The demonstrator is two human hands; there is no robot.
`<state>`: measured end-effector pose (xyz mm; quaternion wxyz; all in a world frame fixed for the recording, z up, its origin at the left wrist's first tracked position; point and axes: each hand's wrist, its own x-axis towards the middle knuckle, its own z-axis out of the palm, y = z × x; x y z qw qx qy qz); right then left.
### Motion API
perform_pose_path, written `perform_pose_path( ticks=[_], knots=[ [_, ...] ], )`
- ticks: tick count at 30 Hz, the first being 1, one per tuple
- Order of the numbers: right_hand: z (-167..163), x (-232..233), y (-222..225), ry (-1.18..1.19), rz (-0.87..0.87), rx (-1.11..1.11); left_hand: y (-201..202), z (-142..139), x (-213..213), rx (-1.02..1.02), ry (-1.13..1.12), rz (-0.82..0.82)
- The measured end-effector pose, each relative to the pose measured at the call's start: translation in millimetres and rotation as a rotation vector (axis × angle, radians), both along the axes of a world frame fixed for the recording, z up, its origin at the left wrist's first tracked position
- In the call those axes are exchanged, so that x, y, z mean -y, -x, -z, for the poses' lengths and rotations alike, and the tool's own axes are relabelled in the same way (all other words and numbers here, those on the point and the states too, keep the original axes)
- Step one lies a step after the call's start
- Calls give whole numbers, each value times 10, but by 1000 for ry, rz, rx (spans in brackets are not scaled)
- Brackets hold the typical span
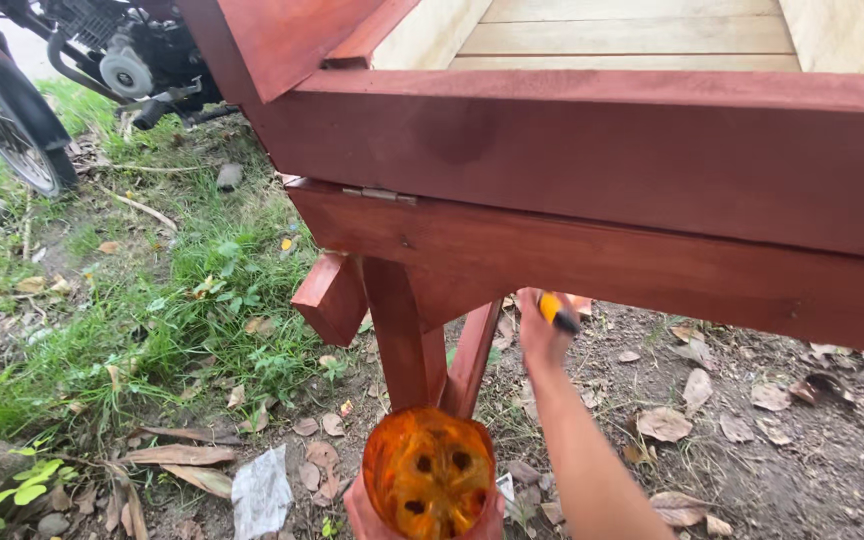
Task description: The person applies reddish-brown wood stain to a slatted wooden bench frame using a brush, holding a cut plastic bottle of stain in one hand. They brush the apron, legs, and edges of the frame, moving around the piece to coat different surfaces.
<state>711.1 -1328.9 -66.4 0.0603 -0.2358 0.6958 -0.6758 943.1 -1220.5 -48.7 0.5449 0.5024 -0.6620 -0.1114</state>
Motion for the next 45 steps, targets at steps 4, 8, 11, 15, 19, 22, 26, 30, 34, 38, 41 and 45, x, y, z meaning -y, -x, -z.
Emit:
perform_pose_path(
  ticks=[4,8,11,15,19,22,26,30,34,38,41,45],
  knots=[
    [301,-914,-777,127,-211,-20,75,-6,-57,-10,3,31],
    [500,-1085,-938,337,-261,252,104,-14,-54,-8,20,39],
    [408,-532,-420,235,-261,301,62,-31,11,-4,15,21],
    [45,159,174,83,36,252,-35,-70,154,4,20,-26],
    [82,21,46,275,-130,77,-110,-75,130,-2,30,-34],
    [-13,-536,-357,223,-280,166,-178,-79,86,5,40,-25],
    [-390,-1082,-469,200,-488,337,-281,-131,91,9,123,-47],
    [-450,-989,-461,65,-460,417,-345,-216,133,0,-95,-118],
    [-272,-558,-233,52,-411,28,-357,-298,159,81,-63,-103],
    [-429,176,310,69,27,-1074,-282,-365,131,-96,-130,-108],
    [-679,425,391,77,71,-1050,-265,-421,118,-148,-68,104],
    [-536,-11,-33,91,-234,-543,-257,-463,85,-28,-66,31]
  ],
)
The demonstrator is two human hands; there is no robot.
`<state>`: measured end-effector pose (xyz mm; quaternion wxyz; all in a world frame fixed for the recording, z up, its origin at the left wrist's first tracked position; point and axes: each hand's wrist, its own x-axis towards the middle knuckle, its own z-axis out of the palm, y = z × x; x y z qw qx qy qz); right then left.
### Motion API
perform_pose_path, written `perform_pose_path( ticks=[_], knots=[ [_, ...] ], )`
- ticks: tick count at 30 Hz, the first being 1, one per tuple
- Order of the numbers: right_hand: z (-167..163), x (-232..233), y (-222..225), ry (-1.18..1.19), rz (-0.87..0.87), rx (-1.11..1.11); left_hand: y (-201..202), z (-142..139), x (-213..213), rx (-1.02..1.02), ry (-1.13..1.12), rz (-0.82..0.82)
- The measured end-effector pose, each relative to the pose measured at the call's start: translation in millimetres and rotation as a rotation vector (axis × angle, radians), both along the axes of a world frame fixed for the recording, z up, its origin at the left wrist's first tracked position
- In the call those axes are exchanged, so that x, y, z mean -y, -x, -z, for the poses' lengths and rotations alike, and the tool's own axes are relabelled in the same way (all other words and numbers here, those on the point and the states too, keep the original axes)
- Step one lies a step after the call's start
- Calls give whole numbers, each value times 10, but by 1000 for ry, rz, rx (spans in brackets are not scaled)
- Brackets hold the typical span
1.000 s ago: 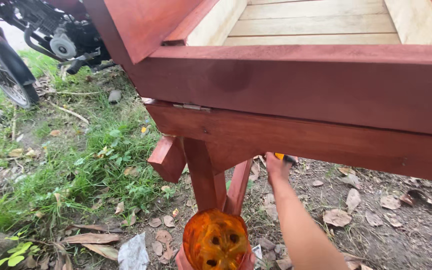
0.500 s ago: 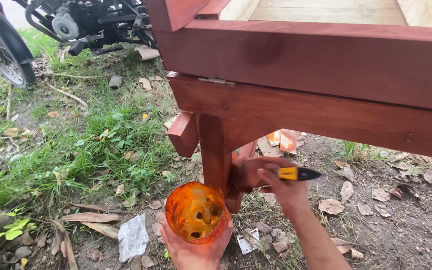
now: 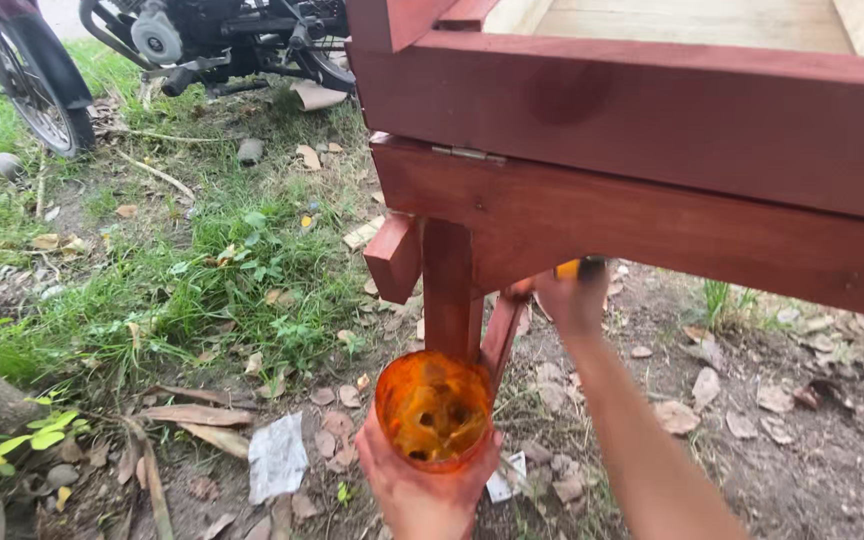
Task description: The person applies reddish-brown wood stain to a slatted wooden bench frame using a brush, holding a cut plastic bottle of stain in one hand. They brush the apron, legs, and edges of the frame, moving around the piece to coat different surfaces.
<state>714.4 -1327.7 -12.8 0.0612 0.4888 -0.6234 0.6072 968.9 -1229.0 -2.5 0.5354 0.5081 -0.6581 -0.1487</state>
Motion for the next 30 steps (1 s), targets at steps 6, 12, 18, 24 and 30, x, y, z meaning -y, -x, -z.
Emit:
perform_pose_path(
  ticks=[6,12,18,24,30],
  knots=[
    [186,-816,-685,-73,-145,387,-26,-55,70,-73,-81,-63],
    [-147,-16,-40,25,244,-251,-74,-201,0,81,81,-34],
    [-5,-387,-535,158,-321,469,-145,-302,-65,129,57,-64],
    [280,-1320,-1258,-54,-1,294,-170,-330,-39,111,61,-93],
    [146,-1435,-915,-88,-175,623,-271,-405,30,164,220,-74]
  ],
)
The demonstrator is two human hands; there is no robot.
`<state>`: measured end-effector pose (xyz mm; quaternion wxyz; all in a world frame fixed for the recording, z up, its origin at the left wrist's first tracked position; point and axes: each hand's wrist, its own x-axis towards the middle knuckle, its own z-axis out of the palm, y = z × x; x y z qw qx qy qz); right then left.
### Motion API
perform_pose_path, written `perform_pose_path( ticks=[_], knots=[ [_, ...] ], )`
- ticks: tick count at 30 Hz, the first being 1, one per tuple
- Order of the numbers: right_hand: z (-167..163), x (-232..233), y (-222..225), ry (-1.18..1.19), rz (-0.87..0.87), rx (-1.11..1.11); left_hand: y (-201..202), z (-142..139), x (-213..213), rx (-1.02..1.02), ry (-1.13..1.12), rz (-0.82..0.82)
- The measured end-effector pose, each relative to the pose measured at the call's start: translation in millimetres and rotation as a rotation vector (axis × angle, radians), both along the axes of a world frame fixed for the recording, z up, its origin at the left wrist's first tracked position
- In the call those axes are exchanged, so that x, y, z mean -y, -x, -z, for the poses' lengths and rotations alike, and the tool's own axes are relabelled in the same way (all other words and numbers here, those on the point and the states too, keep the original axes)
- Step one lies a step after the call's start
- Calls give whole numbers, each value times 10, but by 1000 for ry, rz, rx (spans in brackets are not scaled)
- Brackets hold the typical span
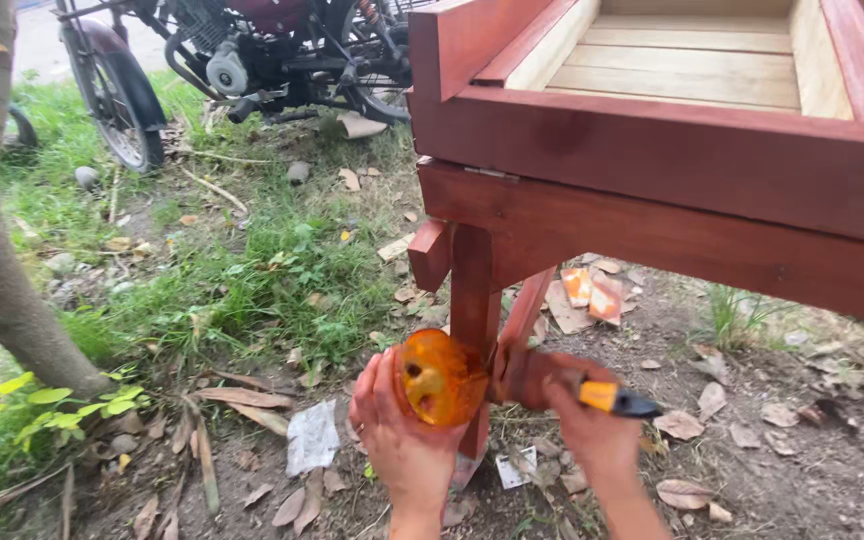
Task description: The person applies reddish-brown wood stain to a slatted wooden bench frame using a brush, holding a cut plastic bottle of stain in one hand. They brush the apron, legs, and edges of the frame, moving around the piece to coat different surfaces.
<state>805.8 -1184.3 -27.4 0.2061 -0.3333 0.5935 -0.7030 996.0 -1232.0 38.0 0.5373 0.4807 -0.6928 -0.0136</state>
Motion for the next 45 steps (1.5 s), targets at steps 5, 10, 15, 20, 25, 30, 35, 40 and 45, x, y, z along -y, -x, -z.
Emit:
perform_pose_path(
  ticks=[5,10,15,20,25,30,35,40,45],
  knots=[
    [-426,-187,85,205,-136,198,-103,-73,10,67,59,41],
    [-883,-126,-372,170,-352,-161,-135,-154,72,104,194,39],
    [-1203,101,-672,295,-443,-626,-201,-247,135,101,347,85],
    [-1432,86,-666,313,-434,-667,-303,-366,191,144,464,68],
    [-1405,-26,-559,97,-599,-346,-361,-393,176,163,628,123],
    [-1076,62,-476,284,-500,-429,-263,-361,99,254,548,61],
    [-655,153,-288,47,-415,-33,16,-361,-63,89,-84,131],
    [-325,-7,59,121,-259,294,318,-333,-172,105,-564,130],
    [-381,-11,677,222,106,478,460,-324,-194,29,-825,191]
  ],
)
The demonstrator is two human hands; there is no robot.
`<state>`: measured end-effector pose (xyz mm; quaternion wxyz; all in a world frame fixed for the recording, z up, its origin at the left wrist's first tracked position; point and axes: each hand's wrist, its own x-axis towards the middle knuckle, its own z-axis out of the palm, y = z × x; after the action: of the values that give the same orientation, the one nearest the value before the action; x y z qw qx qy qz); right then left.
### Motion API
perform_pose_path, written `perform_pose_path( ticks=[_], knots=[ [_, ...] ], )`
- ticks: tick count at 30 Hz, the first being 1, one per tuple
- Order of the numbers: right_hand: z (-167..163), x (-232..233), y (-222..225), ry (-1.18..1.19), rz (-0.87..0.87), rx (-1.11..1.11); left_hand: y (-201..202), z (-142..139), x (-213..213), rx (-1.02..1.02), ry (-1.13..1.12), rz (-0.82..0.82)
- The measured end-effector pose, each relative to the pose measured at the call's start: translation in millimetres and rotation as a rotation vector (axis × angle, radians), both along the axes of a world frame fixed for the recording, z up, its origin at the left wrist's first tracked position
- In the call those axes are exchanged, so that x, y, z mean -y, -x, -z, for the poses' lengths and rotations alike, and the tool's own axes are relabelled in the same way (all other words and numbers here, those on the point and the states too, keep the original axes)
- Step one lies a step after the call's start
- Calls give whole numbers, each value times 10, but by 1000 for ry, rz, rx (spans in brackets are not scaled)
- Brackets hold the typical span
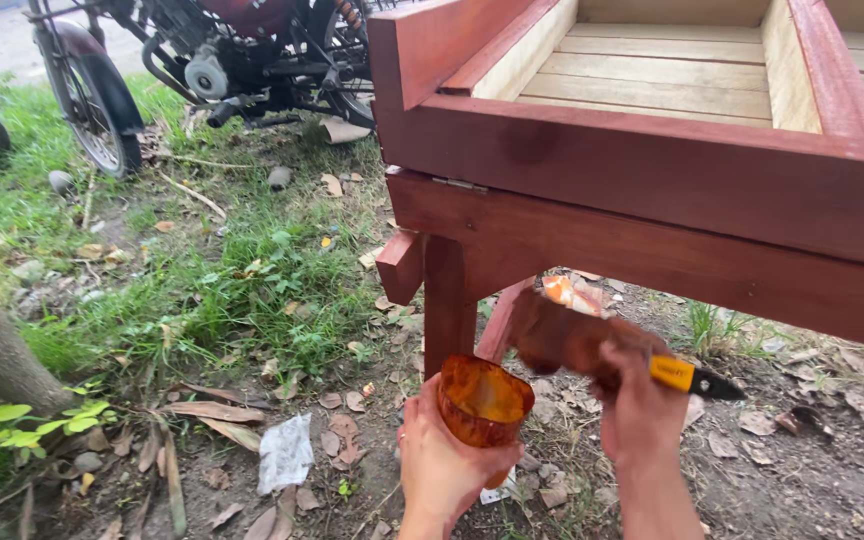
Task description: The person applies reddish-brown wood stain to a slatted wooden bench frame using a brush, holding a cut plastic bottle of stain in one hand. They brush the apron, legs, and edges of the frame, moving around the piece to coat different surfaces.
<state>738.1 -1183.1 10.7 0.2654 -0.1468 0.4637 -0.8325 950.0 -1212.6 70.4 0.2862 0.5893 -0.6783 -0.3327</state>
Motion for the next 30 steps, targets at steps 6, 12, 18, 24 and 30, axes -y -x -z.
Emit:
perform_pose_path(
  ticks=[6,12,18,24,30],
  knots=[
    [38,816,349,-135,11,-211,374,31,-136,-164,4,14],
    [428,1342,655,-314,-4,-834,813,271,-59,-229,-7,-69],
    [308,1786,1069,-394,215,-1050,958,728,40,-314,244,-98],
    [319,1214,707,-95,-341,-922,1037,933,-43,-351,336,-101],
    [-51,1662,1121,-358,127,-1262,986,857,22,-324,252,-71]
  ],
)
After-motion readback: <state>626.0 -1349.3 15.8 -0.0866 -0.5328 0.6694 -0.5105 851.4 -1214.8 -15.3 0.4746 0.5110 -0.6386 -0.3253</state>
